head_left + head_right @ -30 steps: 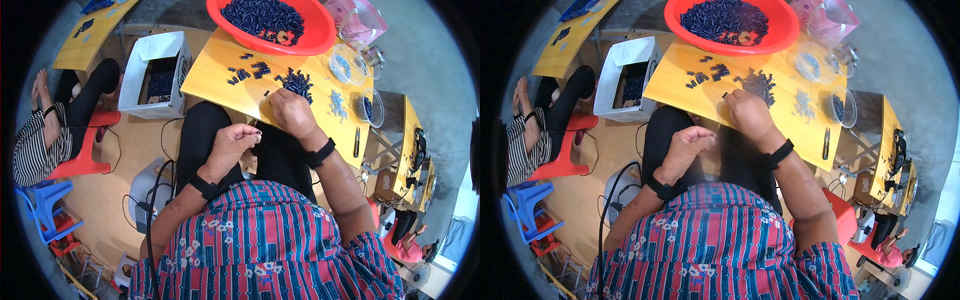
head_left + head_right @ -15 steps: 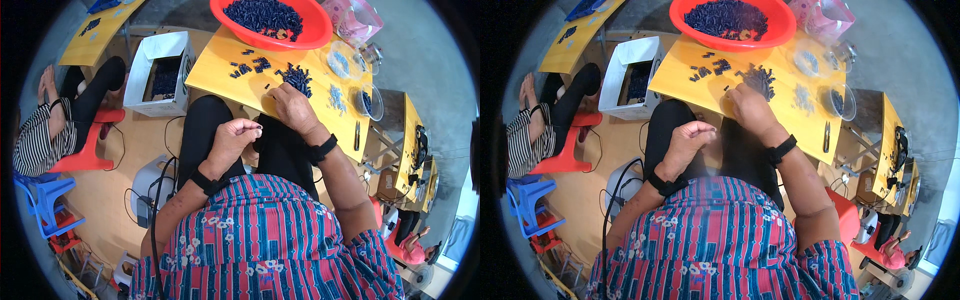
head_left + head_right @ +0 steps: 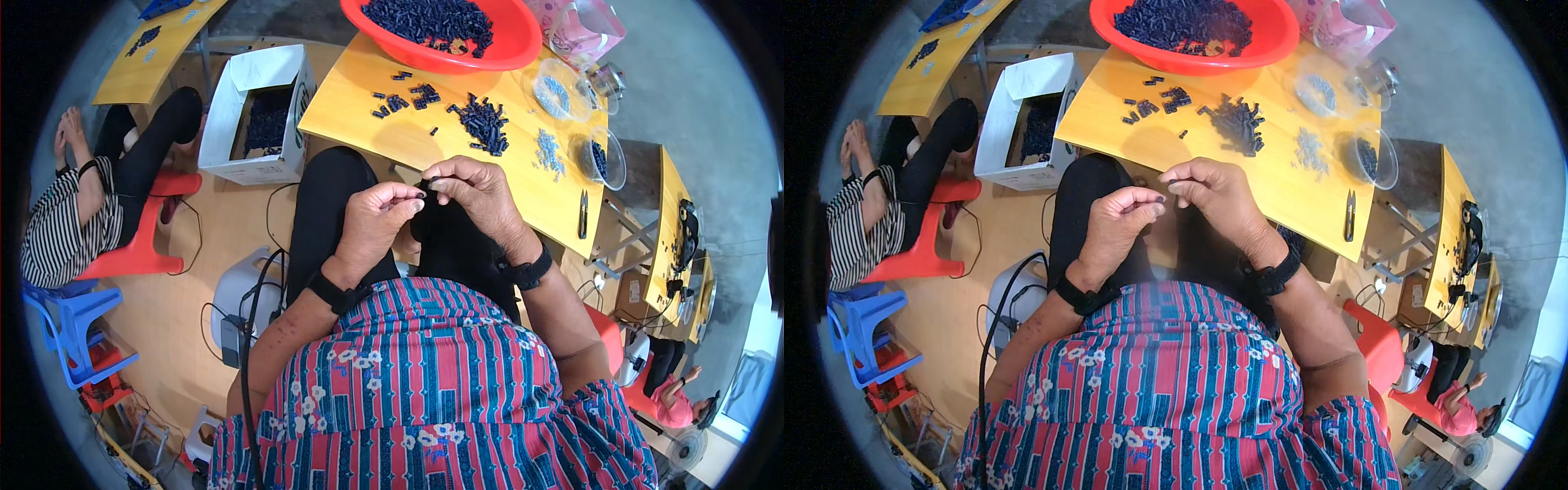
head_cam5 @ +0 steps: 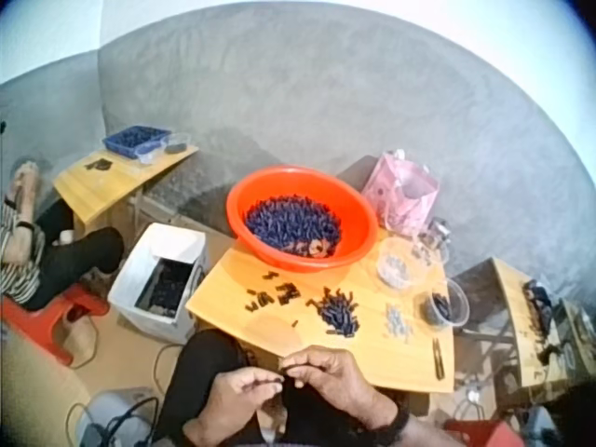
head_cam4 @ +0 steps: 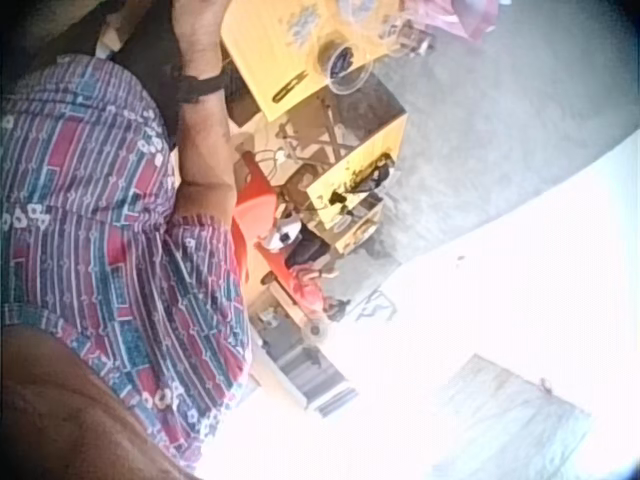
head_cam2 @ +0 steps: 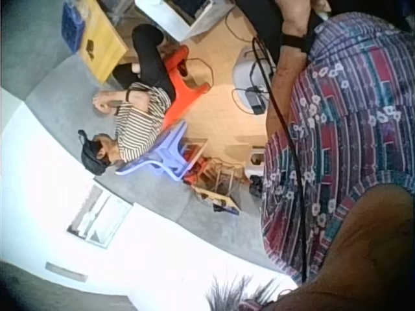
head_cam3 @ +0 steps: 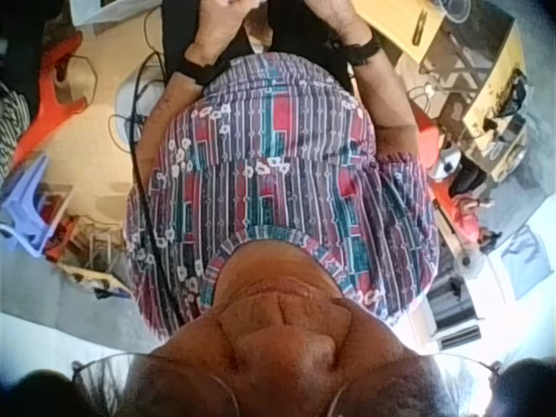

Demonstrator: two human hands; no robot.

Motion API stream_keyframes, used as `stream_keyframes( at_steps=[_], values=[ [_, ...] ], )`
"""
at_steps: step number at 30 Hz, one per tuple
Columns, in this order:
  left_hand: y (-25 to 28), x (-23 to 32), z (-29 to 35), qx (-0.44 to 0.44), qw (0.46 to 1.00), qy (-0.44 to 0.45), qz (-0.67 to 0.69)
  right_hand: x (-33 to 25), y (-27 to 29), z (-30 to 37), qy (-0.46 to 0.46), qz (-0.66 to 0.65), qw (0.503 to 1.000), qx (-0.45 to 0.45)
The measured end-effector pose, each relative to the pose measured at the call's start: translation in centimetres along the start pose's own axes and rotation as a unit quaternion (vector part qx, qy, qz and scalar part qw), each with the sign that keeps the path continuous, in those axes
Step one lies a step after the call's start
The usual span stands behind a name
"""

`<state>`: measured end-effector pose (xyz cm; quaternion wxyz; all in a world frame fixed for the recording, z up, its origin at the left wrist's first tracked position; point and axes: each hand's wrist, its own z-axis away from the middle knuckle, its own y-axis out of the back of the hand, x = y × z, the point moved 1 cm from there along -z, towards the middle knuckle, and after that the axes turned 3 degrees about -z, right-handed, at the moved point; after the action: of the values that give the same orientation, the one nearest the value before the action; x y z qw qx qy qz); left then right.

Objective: Assembling small blue plastic components on a table in a manufacturing workshop.

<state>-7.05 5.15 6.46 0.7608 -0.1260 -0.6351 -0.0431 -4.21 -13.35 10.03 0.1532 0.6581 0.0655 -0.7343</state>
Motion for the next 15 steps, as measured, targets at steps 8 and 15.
stream_keyframes(
  at_steps=[8, 15],
  values=[
    [-0.25, 0.18, 0.28, -0.003, 1.000, -0.001, -0.004, 0.54, -0.49, 0.49, 0.001, 0.004, 1.000, -0.004],
    [-0.18, -0.04, 0.31, -0.004, 1.000, -0.012, -0.011, 0.72, -0.73, 0.76, 0.003, -0.007, 1.000, 0.009]
  ],
)
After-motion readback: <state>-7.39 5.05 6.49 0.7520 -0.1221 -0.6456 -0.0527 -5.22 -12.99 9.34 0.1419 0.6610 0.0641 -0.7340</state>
